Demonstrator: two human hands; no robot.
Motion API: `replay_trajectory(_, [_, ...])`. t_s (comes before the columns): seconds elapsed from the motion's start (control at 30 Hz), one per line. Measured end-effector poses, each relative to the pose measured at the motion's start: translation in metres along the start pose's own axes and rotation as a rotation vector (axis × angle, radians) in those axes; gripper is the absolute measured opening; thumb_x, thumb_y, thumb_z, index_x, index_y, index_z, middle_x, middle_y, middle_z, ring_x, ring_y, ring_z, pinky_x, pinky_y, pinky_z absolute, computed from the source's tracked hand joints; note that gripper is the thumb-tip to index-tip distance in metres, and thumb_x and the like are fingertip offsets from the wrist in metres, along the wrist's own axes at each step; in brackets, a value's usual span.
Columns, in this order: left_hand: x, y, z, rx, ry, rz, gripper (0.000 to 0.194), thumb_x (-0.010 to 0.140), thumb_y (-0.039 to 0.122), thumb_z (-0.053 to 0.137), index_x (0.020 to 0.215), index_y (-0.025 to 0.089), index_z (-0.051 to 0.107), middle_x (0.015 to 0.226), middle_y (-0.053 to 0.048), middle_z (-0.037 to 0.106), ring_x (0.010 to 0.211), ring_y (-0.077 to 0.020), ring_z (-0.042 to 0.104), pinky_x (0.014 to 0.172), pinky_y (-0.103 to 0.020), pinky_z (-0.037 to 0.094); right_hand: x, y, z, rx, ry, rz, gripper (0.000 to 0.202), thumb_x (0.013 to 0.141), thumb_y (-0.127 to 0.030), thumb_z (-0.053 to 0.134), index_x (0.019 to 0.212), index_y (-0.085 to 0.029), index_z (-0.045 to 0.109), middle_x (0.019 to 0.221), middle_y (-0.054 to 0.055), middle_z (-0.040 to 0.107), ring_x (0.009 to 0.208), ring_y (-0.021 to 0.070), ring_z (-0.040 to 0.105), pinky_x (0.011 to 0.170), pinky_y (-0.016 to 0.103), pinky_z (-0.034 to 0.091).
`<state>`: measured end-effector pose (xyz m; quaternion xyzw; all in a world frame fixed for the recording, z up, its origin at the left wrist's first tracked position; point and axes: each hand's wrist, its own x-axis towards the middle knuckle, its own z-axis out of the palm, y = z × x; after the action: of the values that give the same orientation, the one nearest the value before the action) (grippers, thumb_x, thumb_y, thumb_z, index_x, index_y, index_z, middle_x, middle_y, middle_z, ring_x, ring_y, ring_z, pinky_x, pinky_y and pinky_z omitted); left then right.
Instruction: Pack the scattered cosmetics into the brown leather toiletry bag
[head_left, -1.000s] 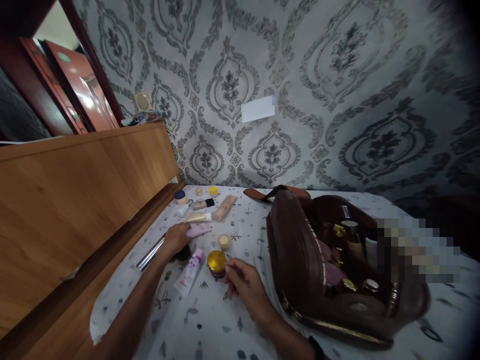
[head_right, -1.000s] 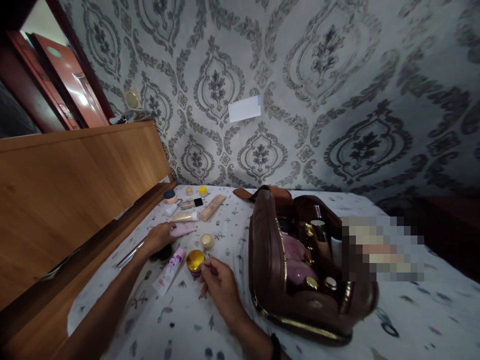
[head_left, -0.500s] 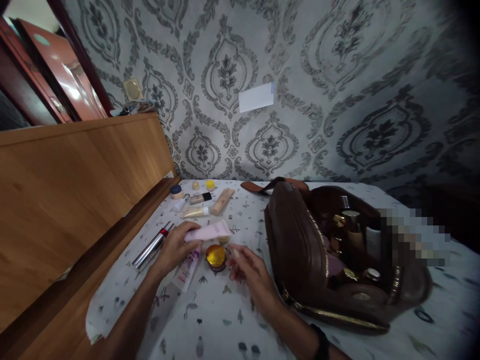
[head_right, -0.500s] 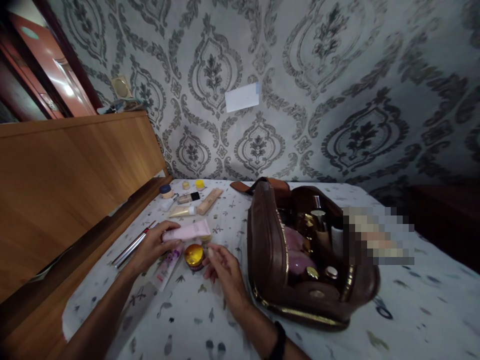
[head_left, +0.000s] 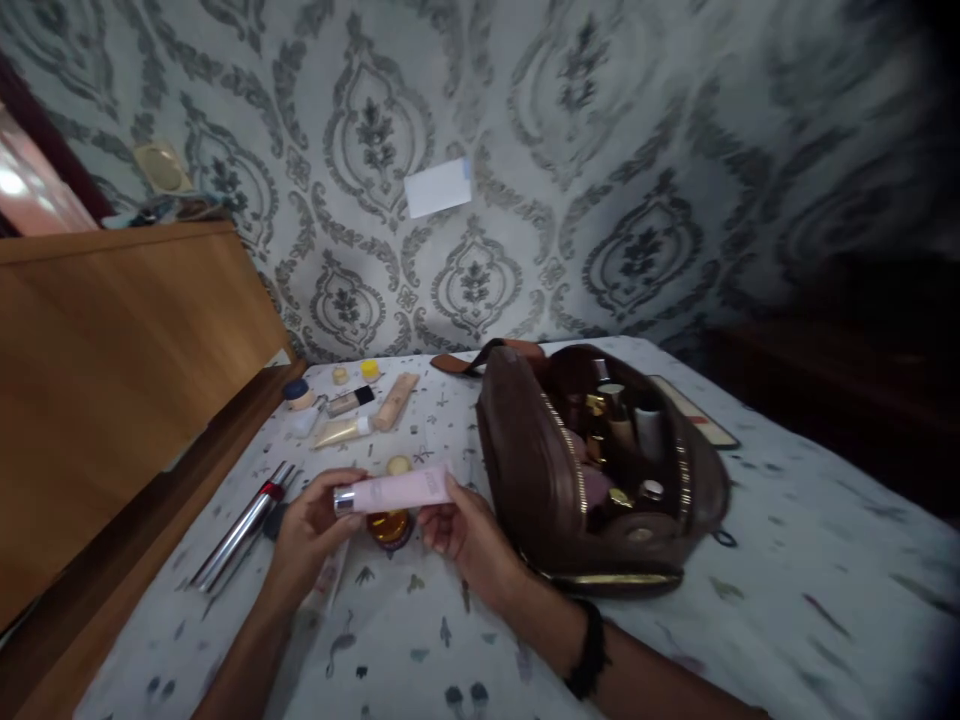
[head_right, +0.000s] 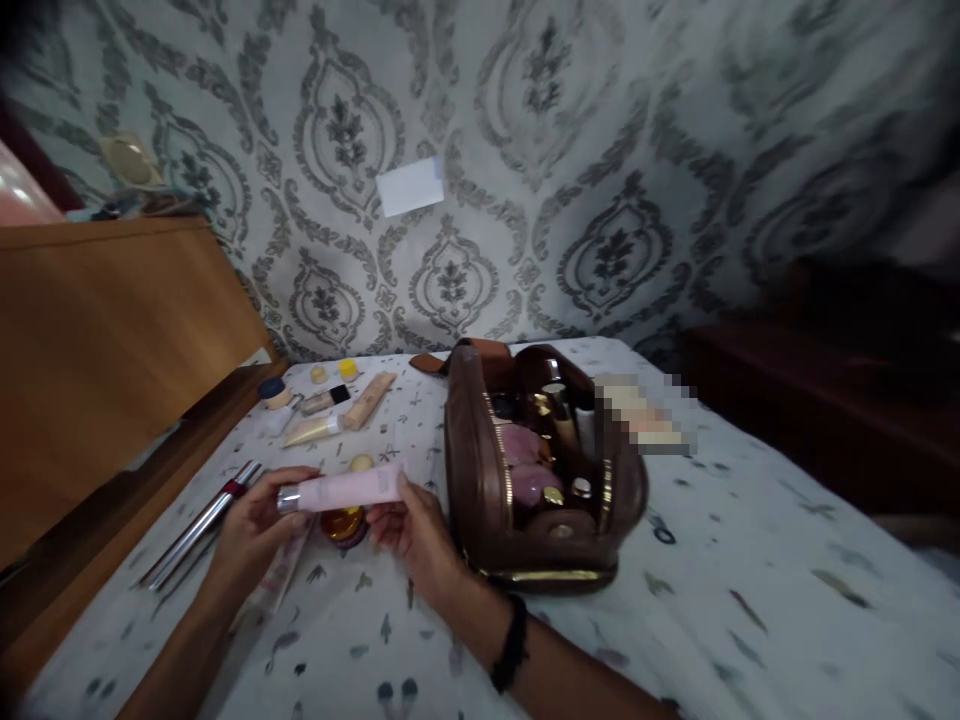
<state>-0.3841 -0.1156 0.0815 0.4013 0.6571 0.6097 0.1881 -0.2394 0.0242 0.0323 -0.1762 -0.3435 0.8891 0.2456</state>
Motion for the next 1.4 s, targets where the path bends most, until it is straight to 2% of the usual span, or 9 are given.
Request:
replay_trajectory(0.13, [-0.002, -0.009, -0.005, -0.017, 0.046, -0.112, 0.046, 0.066, 0.038, 0.082, 0.106, 0.019, 0.067, 0.114, -0.01, 0.072, 0.101, -0.0272, 0.069, 0.087, -0.033, 0.058, 0.001, 0.003, -0.001, -0.003, -0.011, -0.015, 0.068, 0.065, -0.079, 0.068, 0.076, -0.013, 0.063, 0.059, 0.003, 0.066, 0.044, 0.01, 0.056, 0.043, 0.021, 0.035])
replay_trajectory(0.23, [-0.001, -0.014, -0.007, 0.035, 0.147, -0.145, 0.051, 0.062, 0.041, 0.083, 0.106, 0.021, 0.068, 0.106, -0.005, 0.074, 0.093, -0.0264, 0.071, 0.076, -0.029, 0.06, 0.001, 0.006, -0.001, -0.04, -0.052, -0.045, 0.07, 0.07, -0.083, 0.06, 0.071, -0.013, 0.062, 0.052, 0.002, 0.062, 0.041, 0.0094, 0.054, 0.042, 0.021, 0.033])
replay_trajectory(0.47, [-0.001, -0.02, -0.008, 0.159, 0.299, -0.134, 0.05, 0.067, 0.052, 0.076, 0.104, 0.02, 0.066, 0.093, -0.002, 0.071, 0.079, -0.019, 0.066, 0.064, -0.021, 0.056, 0.005, 0.013, -0.003, -0.135, -0.133, -0.038, 0.075, 0.062, -0.088, 0.058, 0.066, -0.013, 0.061, 0.051, 0.0, 0.061, 0.039, 0.0099, 0.055, 0.038, 0.02, 0.032])
replay_trajectory(0.6, [0.002, -0.023, -0.006, 0.041, 0.257, -0.083, 0.051, 0.066, 0.05, 0.079, 0.104, 0.019, 0.064, 0.084, -0.001, 0.068, 0.063, -0.0151, 0.062, 0.057, -0.022, 0.054, 0.003, 0.01, -0.002, -0.102, -0.091, -0.032, 0.071, 0.058, -0.084, 0.066, 0.071, -0.015, 0.06, 0.054, 0.0, 0.064, 0.039, 0.01, 0.055, 0.039, 0.021, 0.032])
replay_trajectory(0.73, [0.001, -0.019, 0.001, -0.04, 0.137, -0.029, 0.047, 0.071, 0.042, 0.079, 0.108, 0.019, 0.062, 0.072, 0.002, 0.064, 0.055, -0.0119, 0.057, 0.051, -0.02, 0.049, -0.002, 0.001, 0.0, -0.003, -0.044, -0.031, 0.063, 0.056, -0.071, 0.08, 0.081, -0.018, 0.058, 0.058, -0.002, 0.067, 0.044, 0.0108, 0.058, 0.044, 0.021, 0.037])
replay_trajectory(0.9, [-0.001, -0.012, 0.006, -0.074, 0.081, 0.031, 0.041, 0.073, 0.036, 0.08, 0.107, 0.019, 0.064, 0.093, -0.004, 0.069, 0.063, -0.011, 0.058, 0.055, -0.02, 0.049, -0.003, -0.004, 0.001, -0.001, -0.055, -0.012, 0.06, 0.06, -0.064, 0.083, 0.089, -0.018, 0.059, 0.062, -0.001, 0.07, 0.046, 0.01, 0.058, 0.045, 0.02, 0.037])
replay_trajectory(1.03, [-0.003, -0.009, 0.004, -0.093, 0.053, 0.046, 0.04, 0.072, 0.034, 0.081, 0.106, 0.02, 0.065, 0.095, -0.004, 0.069, 0.066, -0.0122, 0.059, 0.057, -0.02, 0.05, -0.003, -0.005, 0.002, -0.014, -0.057, -0.003, 0.058, 0.061, -0.063, 0.083, 0.087, -0.018, 0.059, 0.062, -0.001, 0.069, 0.046, 0.0094, 0.058, 0.044, 0.02, 0.036])
replay_trajectory(1.2, [-0.006, -0.005, -0.002, -0.075, 0.062, 0.006, 0.04, 0.068, 0.033, 0.083, 0.102, 0.018, 0.068, 0.094, -0.005, 0.07, 0.067, -0.0141, 0.061, 0.054, -0.02, 0.05, -0.007, -0.003, 0.005, -0.056, -0.053, 0.002, 0.063, 0.06, -0.07, 0.079, 0.087, -0.017, 0.059, 0.061, -0.001, 0.068, 0.044, 0.0089, 0.057, 0.044, 0.019, 0.036])
replay_trajectory(1.4, [-0.001, -0.012, -0.009, -0.169, 0.172, -0.075, 0.049, 0.062, 0.036, 0.087, 0.104, 0.019, 0.068, 0.089, -0.003, 0.069, 0.067, -0.0155, 0.063, 0.061, -0.023, 0.055, -0.006, 0.002, 0.003, -0.194, -0.142, -0.062, 0.065, 0.065, -0.077, 0.069, 0.08, -0.014, 0.062, 0.06, 0.0, 0.064, 0.043, 0.0087, 0.055, 0.041, 0.02, 0.034])
